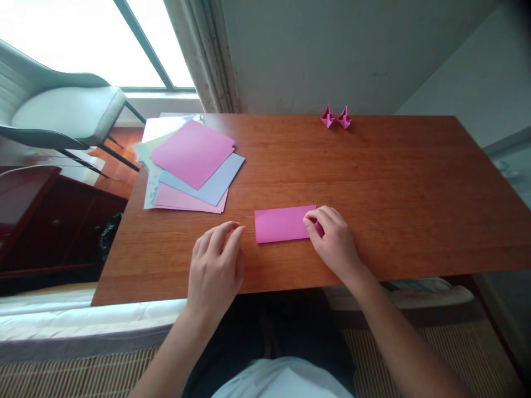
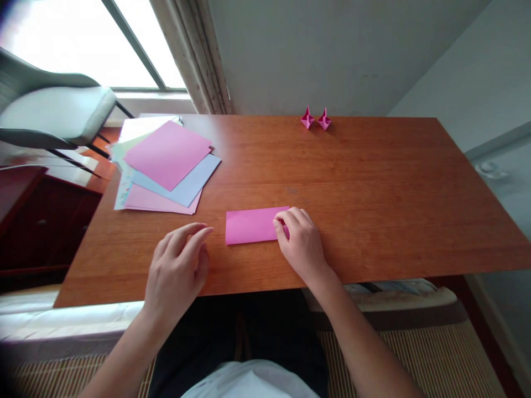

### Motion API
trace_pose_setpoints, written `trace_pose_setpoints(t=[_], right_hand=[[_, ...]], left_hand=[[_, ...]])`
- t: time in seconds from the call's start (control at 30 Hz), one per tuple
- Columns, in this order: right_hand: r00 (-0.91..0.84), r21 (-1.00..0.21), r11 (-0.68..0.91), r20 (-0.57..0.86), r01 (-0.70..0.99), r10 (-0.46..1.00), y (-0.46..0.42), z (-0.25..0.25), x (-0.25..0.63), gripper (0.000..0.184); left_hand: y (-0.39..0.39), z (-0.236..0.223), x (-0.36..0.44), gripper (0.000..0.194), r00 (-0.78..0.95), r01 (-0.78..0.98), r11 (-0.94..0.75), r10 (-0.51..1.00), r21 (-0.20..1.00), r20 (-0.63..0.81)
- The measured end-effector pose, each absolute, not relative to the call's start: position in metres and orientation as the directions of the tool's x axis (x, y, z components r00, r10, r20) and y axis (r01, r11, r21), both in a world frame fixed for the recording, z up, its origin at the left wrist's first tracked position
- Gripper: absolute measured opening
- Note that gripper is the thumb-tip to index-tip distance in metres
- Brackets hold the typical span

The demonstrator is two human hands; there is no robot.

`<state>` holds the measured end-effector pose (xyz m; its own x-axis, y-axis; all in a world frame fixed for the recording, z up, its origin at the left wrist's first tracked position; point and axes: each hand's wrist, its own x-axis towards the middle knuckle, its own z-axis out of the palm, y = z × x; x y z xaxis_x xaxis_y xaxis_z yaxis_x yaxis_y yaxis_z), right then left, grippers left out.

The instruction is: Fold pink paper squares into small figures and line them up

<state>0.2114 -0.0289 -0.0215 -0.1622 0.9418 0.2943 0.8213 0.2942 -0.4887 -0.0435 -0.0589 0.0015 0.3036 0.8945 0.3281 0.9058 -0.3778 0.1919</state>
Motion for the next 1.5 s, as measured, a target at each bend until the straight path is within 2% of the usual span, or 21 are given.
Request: trace_pose_setpoints(t=[0.07, 0.17, 0.3, 0.43, 0.67, 0.87, 1.13, 1.3, 1.5], right_hand=[[-0.155, -0.521, 0.314, 0.326, 0.794, 0.932, -0.032, -0.019, 0.215, 0.011], [-0.235, -0.491, 0.384, 0.339, 0.782, 0.911, -0.038, -0.018, 0.22, 0.01], [-0.378, -0.402, 0.495, 0.337, 0.77, 0.862, -0.041, -0.021, 0.226, 0.022], [-0.443, -0.359, 0.545, 0.332, 0.757, 0.833, -0.039, -0.025, 0.23, 0.029], [-0.466, -0.325, 0.555, 0.314, 0.766, 0.827, -0.035, -0.023, 0.231, 0.021], [-0.448, -0.368, 0.545, 0.32, 0.753, 0.835, -0.034, -0.021, 0.232, 0.02], [-0.447, -0.371, 0.595, 0.414, 0.713, 0.793, -0.036, -0.012, 0.208, 0.019], [-0.455, -0.352, 0.608, 0.428, 0.712, 0.781, -0.034, -0.008, 0.196, 0.02], [-0.396, -0.289, 0.572, 0.488, 0.768, 0.778, -0.031, -0.014, 0.242, 0.019]], left_hand=[[-0.057, 0.002, -0.035, 0.029, 0.336, 0.875, -0.43, 0.87, 0.221, 0.362], [-0.05, 0.001, -0.022, 0.02, 0.44, 0.818, -0.53, 0.828, 0.226, 0.348], [-0.038, 0.0, -0.012, 0.016, 0.537, 0.765, -0.612, 0.779, 0.202, 0.324], [-0.031, -0.002, -0.008, 0.016, 0.571, 0.747, -0.631, 0.77, 0.207, 0.286], [-0.029, -0.007, -0.009, 0.015, 0.584, 0.731, -0.641, 0.765, 0.234, 0.272], [-0.026, -0.009, -0.012, 0.016, 0.598, 0.719, -0.665, 0.741, 0.205, 0.306], [-0.024, -0.005, -0.008, 0.019, 0.603, 0.699, -0.69, 0.709, 0.185, 0.366], [-0.025, -0.001, -0.007, 0.019, 0.575, 0.701, -0.676, 0.725, 0.228, 0.381], [-0.024, -0.001, -0.024, 0.017, 0.503, 0.729, -0.619, 0.774, 0.292, 0.384]])
